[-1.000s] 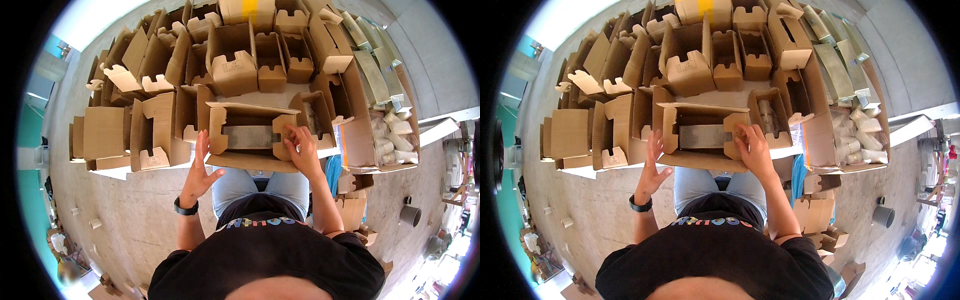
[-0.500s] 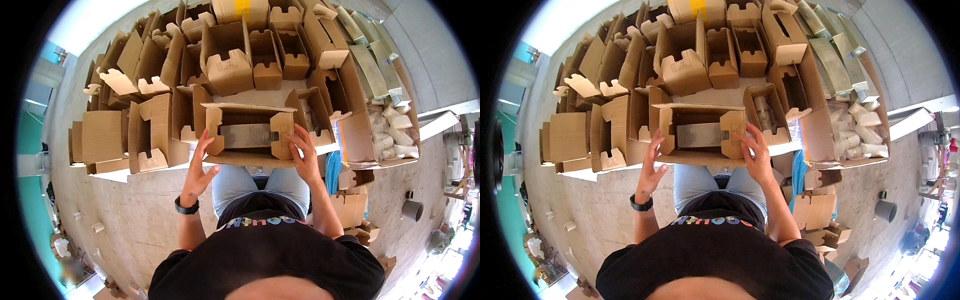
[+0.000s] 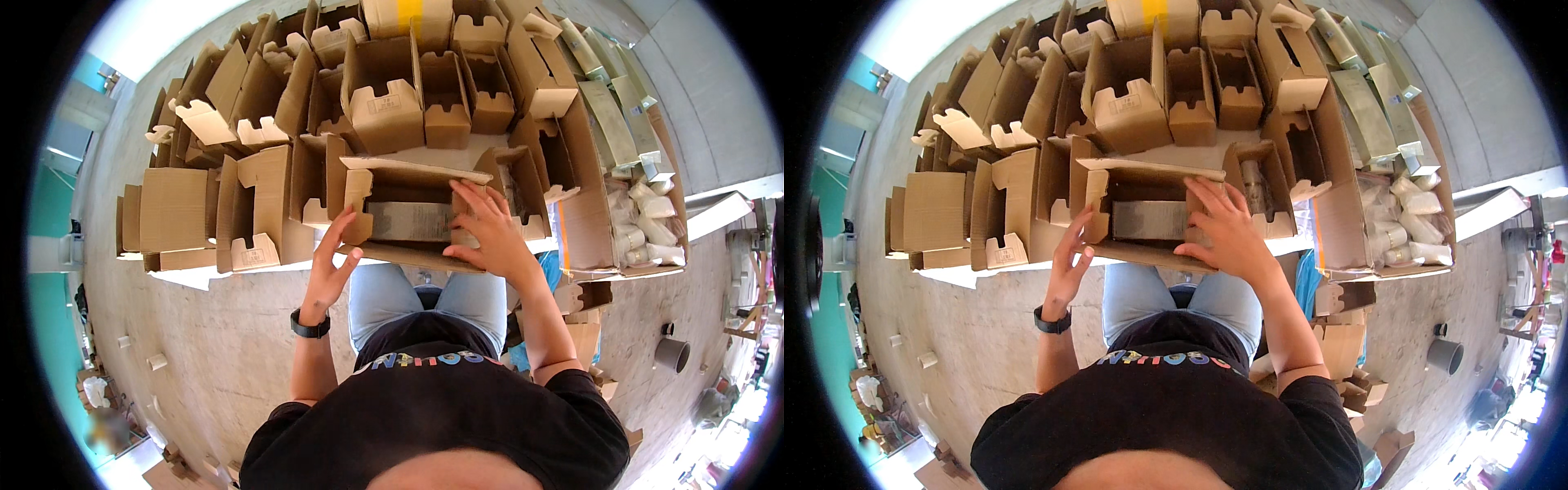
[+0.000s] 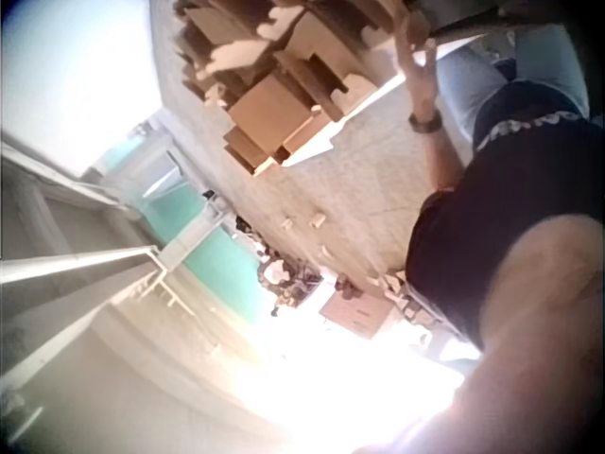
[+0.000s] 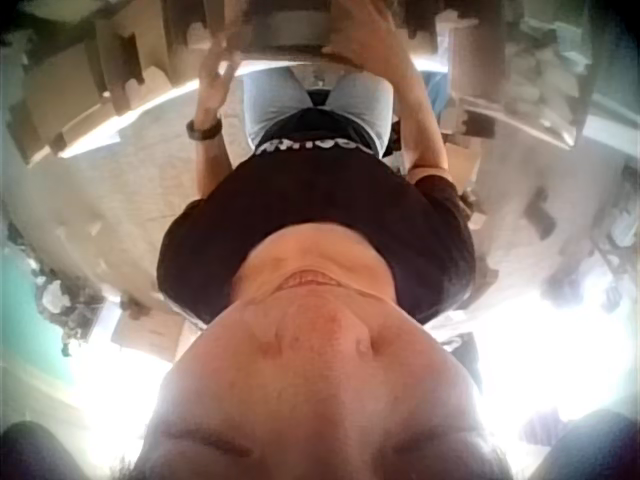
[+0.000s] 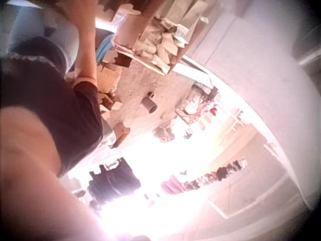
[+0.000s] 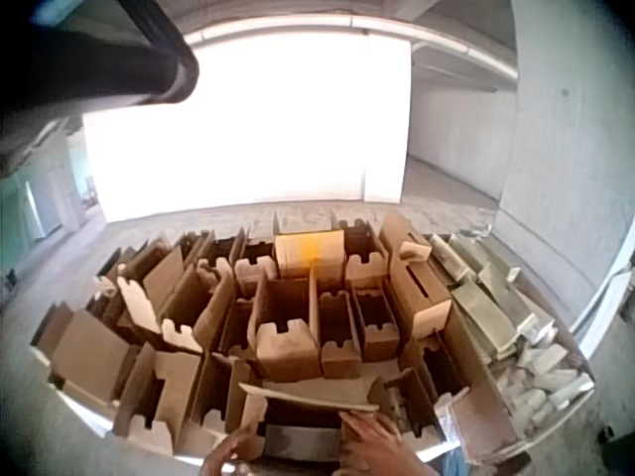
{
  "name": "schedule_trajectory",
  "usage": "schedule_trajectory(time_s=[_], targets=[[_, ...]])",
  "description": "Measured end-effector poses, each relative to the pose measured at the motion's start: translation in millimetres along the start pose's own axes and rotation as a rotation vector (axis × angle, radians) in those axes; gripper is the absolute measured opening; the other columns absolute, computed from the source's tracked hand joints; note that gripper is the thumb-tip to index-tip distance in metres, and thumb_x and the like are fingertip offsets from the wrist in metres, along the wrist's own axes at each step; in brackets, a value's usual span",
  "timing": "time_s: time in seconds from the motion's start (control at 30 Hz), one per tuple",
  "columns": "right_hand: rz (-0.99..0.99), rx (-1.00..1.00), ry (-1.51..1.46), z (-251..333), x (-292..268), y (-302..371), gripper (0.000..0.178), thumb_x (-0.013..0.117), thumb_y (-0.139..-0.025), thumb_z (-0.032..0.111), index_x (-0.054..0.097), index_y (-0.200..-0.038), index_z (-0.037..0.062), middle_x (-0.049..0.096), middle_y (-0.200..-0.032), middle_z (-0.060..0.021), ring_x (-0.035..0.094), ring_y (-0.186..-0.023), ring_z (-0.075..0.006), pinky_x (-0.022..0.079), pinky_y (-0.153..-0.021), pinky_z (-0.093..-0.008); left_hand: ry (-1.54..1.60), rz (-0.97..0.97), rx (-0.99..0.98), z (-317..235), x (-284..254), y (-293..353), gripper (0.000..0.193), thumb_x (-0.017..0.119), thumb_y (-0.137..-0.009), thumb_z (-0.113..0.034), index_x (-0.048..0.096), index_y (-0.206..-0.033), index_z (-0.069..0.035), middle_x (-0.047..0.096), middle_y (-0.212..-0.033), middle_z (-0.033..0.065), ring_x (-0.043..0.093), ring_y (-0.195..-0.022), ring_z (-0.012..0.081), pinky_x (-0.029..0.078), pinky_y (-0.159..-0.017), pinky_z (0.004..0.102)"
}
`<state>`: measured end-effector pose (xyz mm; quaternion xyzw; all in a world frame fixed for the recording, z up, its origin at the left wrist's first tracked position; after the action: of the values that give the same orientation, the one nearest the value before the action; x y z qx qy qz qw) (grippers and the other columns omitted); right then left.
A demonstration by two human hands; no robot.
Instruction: The person places bottled products into cardboard packaging inserts. The person takes small white bottles from a box and positions them into individual slots within larger cardboard trays on a table.
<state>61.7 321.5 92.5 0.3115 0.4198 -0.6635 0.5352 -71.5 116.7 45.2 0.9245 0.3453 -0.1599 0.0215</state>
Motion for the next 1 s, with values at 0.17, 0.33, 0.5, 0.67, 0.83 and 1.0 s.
schedule_trajectory(time_s=[0.17,0.33,0.5,0.67,0.83,1.0], targets=[[-0.237,0.172,-0.316,-24,-12,28,0.024,0.074,-0.078,0.02,0.061,-0.09,0.004,0.04,-0.146,-0.0175,0.039,-0.134,-0.0359,0.038,-0.104,-0.0449,0.195,-0.076,-0.041,14,-4,0,0.049,0.054,-0.098,-0.033,0.05,-0.135,-0.002,0.043,-0.147,0.0147,0.039,-0.136,0.027,0.033,-0.108,0.0379],[-0.573,0.598,-0.606,-61,9,83,0.011,0.062,-0.085,0.003,0.061,-0.096,0.0028,0.056,-0.128,-0.0133,0.058,-0.112,-0.0194,0.046,-0.089,-0.0285,0.133,-0.008,-0.135,36,-20,-18,0.042,0.058,-0.097,-0.027,0.055,-0.128,0.0,0.053,-0.135,0.0144,0.05,-0.126,0.0252,0.039,-0.103,0.0347],[-0.7,0.696,-0.535,-67,15,96,0.009,0.053,-0.094,-0.001,0.06,-0.098,0.0009,0.063,-0.111,-0.008,0.06,-0.097,-0.0111,0.045,-0.086,-0.023,0.022,0.232,-0.155,12,-20,-47,0.054,0.066,-0.09,-0.018,0.041,-0.136,-0.002,0.046,-0.139,0.0121,0.051,-0.124,0.0285,0.047,-0.099,0.0362],[-0.774,0.57,-0.617,-83,21,87,0.009,0.054,-0.094,0.0,0.061,-0.097,0.0023,0.062,-0.116,-0.0112,0.06,-0.096,-0.0122,0.046,-0.084,-0.0242,0.088,0.146,-0.147,-2,-17,-66,0.077,0.071,-0.085,-0.012,0.026,-0.147,-0.006,0.035,-0.146,0.0161,0.052,-0.123,0.03,0.05,-0.096,0.0364],[-0.729,0.622,-0.499,-81,8,72,0.01,0.054,-0.093,-0.002,0.062,-0.094,0.0027,0.062,-0.119,-0.017,0.06,-0.098,-0.0168,0.047,-0.078,-0.028,0.011,0.11,-0.079,0,-6,-63,0.095,0.073,-0.081,-0.009,0.01,-0.153,-0.01,0.024,-0.152,0.0175,0.047,-0.127,0.0302,0.05,-0.097,0.0386],[-0.703,0.495,-0.263,-63,-4,61,0.015,0.051,-0.089,-0.007,0.063,-0.092,0.0012,0.06,-0.117,-0.0238,0.063,-0.102,-0.031,0.048,-0.075,-0.0326,0.08,0.121,0.002,6,-5,-68,0.106,0.075,-0.077,-0.007,0.002,-0.154,-0.014,0.011,-0.158,0.0164,0.024,-0.142,0.0314,0.032,-0.112,0.0449]])
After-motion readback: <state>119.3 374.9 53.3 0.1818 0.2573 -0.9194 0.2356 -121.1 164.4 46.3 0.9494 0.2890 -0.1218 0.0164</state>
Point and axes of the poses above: each hand's wrist, its own y-axis away from the middle knuckle, its own x-axis out of the palm, z = x × y, the point moved 9 cm from there along -y, towards the middle knuckle
